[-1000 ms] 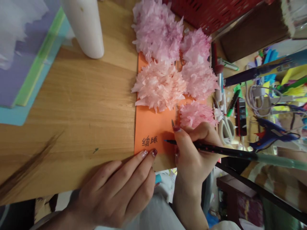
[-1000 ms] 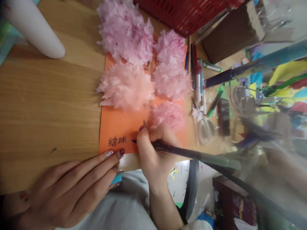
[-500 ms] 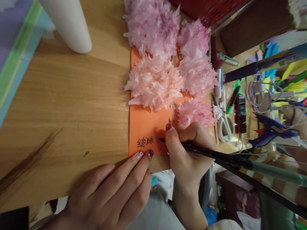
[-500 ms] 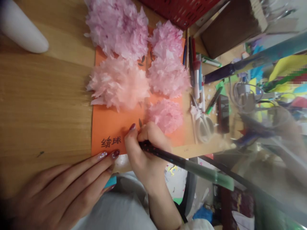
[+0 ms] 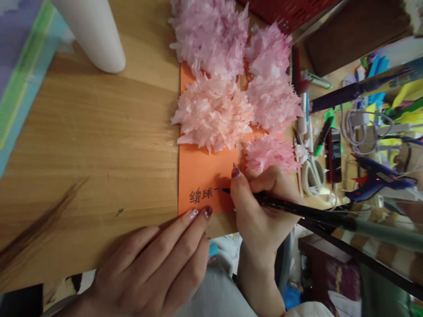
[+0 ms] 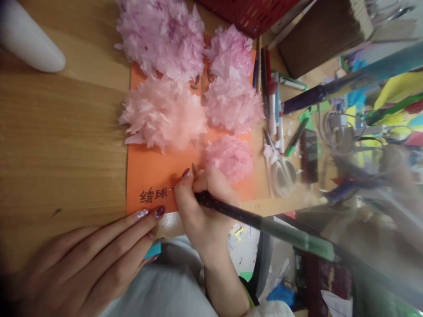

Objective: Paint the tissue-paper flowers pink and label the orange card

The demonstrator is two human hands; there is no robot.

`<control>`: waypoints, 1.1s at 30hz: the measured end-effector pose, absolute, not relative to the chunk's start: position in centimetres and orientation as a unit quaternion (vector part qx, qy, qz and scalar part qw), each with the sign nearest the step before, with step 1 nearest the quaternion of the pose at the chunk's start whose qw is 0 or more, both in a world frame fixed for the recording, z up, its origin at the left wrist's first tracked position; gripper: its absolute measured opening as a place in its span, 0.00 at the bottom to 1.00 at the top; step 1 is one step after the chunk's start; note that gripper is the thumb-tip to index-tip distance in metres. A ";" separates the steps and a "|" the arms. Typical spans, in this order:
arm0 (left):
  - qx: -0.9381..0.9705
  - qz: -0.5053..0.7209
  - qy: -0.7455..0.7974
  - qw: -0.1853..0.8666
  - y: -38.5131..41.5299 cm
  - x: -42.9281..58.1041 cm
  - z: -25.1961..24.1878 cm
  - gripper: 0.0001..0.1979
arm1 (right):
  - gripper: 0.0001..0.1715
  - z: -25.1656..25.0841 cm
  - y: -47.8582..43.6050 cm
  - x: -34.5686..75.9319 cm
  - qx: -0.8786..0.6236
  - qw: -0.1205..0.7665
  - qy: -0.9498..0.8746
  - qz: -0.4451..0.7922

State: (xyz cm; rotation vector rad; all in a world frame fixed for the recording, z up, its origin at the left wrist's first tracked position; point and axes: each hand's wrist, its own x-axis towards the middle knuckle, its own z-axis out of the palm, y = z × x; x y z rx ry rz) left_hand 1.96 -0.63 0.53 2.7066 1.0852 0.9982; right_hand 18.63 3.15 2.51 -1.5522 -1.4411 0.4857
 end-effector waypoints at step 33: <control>0.878 0.323 0.354 0.024 -0.6 2.0 0.8 0.11 | 0.23 2.9 3.1 18.7 -0.641 0.449 -0.595 0.183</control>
